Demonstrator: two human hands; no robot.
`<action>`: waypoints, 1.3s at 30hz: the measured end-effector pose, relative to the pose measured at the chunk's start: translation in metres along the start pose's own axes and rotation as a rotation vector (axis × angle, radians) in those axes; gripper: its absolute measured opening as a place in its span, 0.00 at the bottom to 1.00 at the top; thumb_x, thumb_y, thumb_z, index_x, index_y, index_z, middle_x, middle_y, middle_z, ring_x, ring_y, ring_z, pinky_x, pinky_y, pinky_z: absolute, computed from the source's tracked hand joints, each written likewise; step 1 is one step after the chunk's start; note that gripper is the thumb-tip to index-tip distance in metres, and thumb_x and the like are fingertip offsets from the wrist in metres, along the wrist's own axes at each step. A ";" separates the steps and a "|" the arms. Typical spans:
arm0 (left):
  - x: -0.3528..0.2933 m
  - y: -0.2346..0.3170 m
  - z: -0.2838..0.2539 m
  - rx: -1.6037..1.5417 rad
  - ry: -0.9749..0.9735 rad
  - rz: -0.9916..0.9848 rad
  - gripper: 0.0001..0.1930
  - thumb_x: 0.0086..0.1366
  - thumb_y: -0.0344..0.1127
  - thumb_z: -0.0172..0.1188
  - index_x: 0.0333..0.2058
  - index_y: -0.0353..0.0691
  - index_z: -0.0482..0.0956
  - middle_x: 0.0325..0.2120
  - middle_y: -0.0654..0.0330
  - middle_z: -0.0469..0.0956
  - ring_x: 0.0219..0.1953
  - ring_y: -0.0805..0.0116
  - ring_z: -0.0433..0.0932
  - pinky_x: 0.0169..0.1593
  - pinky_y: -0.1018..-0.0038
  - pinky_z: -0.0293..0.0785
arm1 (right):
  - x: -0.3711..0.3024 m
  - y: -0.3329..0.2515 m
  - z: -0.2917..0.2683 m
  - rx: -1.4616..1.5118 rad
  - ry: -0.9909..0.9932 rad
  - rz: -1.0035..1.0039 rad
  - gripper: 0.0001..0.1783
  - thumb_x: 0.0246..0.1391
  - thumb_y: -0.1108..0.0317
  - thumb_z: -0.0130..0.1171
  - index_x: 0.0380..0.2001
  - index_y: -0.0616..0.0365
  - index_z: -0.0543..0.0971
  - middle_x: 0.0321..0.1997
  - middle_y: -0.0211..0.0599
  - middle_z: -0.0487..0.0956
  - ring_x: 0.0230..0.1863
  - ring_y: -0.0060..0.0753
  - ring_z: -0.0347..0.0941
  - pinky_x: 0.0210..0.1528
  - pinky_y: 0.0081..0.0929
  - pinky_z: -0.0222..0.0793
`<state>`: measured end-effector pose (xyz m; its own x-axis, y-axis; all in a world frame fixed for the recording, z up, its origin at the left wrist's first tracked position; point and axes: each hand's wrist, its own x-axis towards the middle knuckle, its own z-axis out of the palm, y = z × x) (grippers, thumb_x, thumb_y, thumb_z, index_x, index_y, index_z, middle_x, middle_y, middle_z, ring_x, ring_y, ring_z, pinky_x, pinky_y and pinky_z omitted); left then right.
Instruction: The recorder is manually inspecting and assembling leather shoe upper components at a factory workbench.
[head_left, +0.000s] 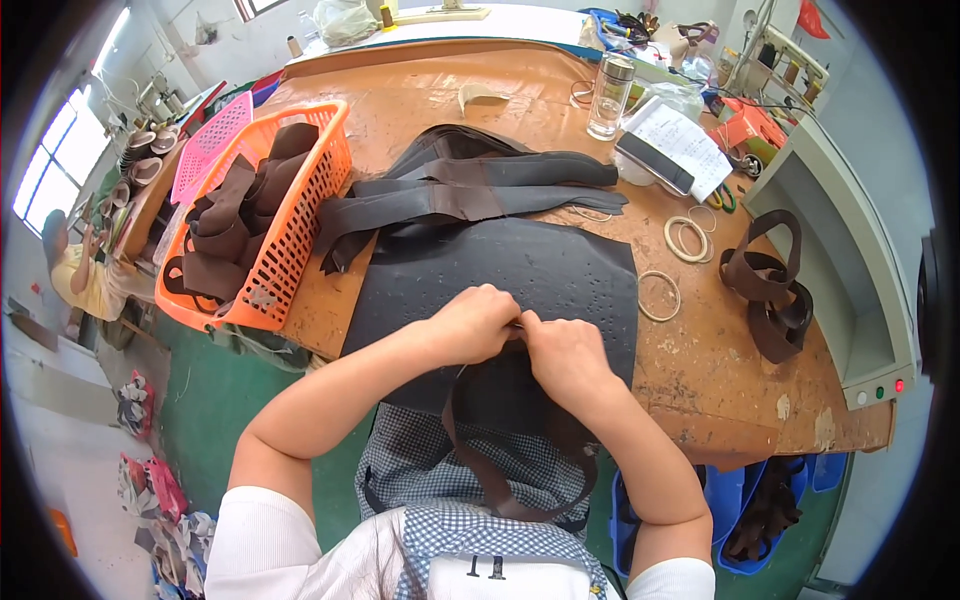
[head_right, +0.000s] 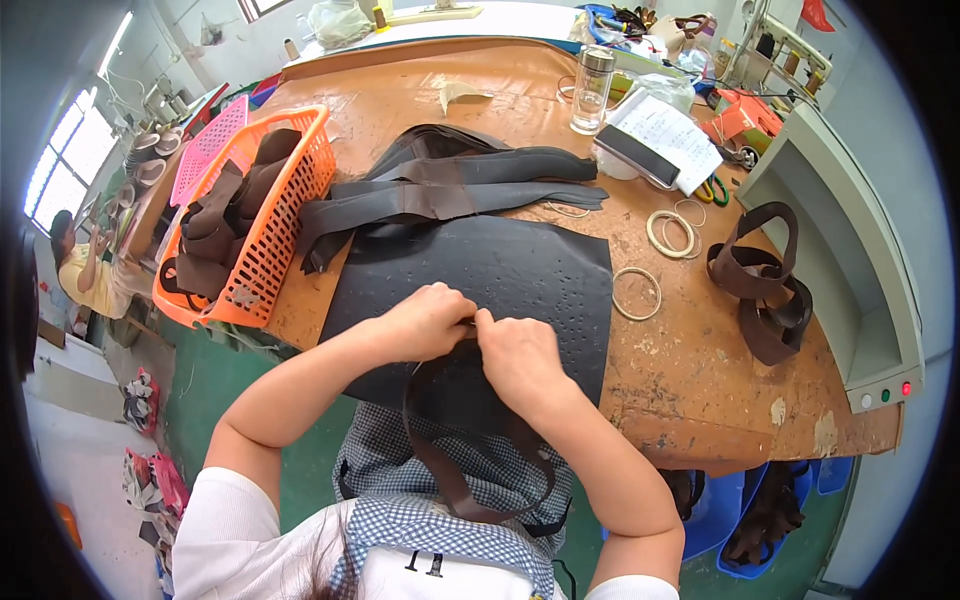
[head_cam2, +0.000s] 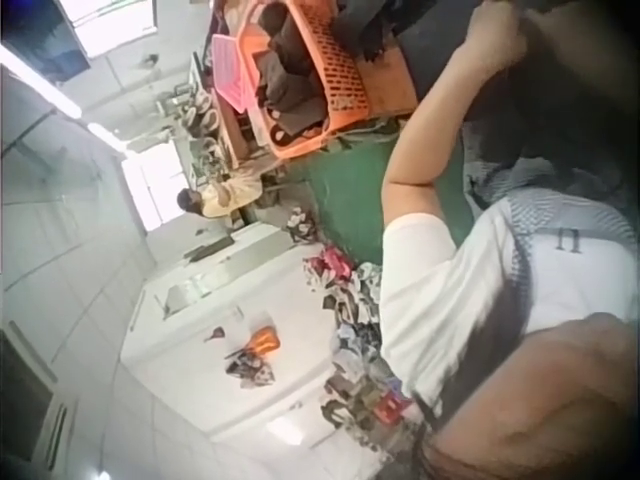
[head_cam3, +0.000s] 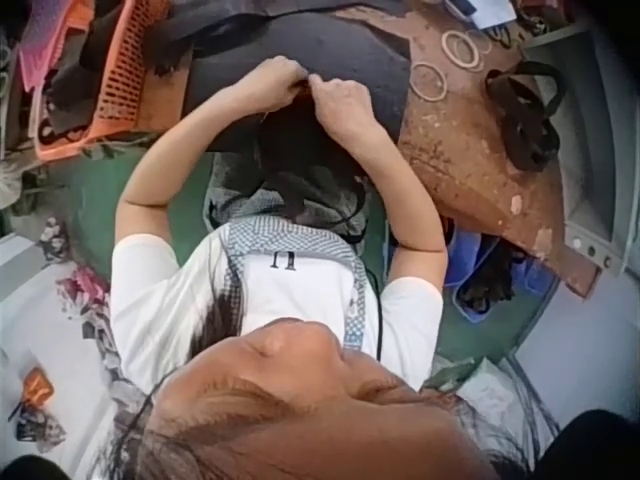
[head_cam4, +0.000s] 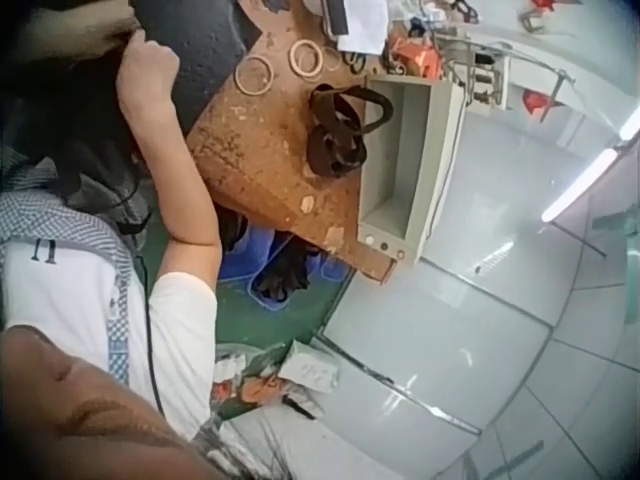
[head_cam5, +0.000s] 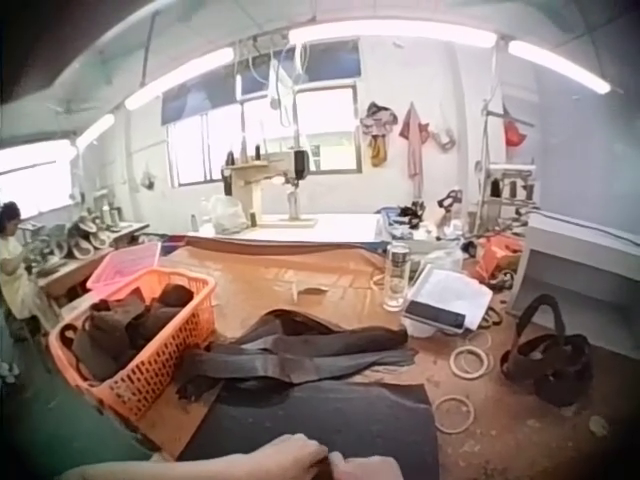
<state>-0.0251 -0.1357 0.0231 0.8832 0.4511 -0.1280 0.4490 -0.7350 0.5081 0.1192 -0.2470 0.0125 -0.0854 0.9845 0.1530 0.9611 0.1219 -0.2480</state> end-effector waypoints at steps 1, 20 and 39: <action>0.000 -0.001 0.005 0.051 0.032 0.049 0.08 0.57 0.28 0.61 0.34 0.31 0.80 0.28 0.44 0.82 0.34 0.45 0.81 0.42 0.56 0.78 | 0.001 0.002 0.003 -0.004 0.002 0.005 0.07 0.58 0.69 0.53 0.30 0.60 0.76 0.21 0.45 0.80 0.26 0.49 0.81 0.30 0.41 0.76; -0.028 0.029 0.027 -0.100 0.348 0.145 0.13 0.69 0.40 0.57 0.39 0.33 0.76 0.27 0.46 0.82 0.31 0.46 0.83 0.36 0.58 0.79 | -0.031 0.011 -0.019 -0.034 0.092 0.146 0.04 0.53 0.71 0.53 0.29 0.56 0.77 0.27 0.46 0.81 0.27 0.49 0.81 0.31 0.43 0.76; 0.042 -0.094 -0.026 0.681 0.855 -0.003 0.16 0.52 0.27 0.62 0.42 0.38 0.77 0.42 0.54 0.78 0.48 0.52 0.76 0.57 0.61 0.69 | -0.069 0.117 -0.091 0.247 0.592 0.435 0.10 0.57 0.74 0.55 0.41 0.62 0.81 0.26 0.46 0.81 0.25 0.34 0.77 0.31 0.33 0.71</action>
<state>-0.0336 -0.0339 -0.0078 0.6144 0.4623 0.6394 0.6642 -0.7405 -0.1028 0.2611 -0.3120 0.0601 0.5080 0.7275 0.4613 0.7835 -0.1677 -0.5983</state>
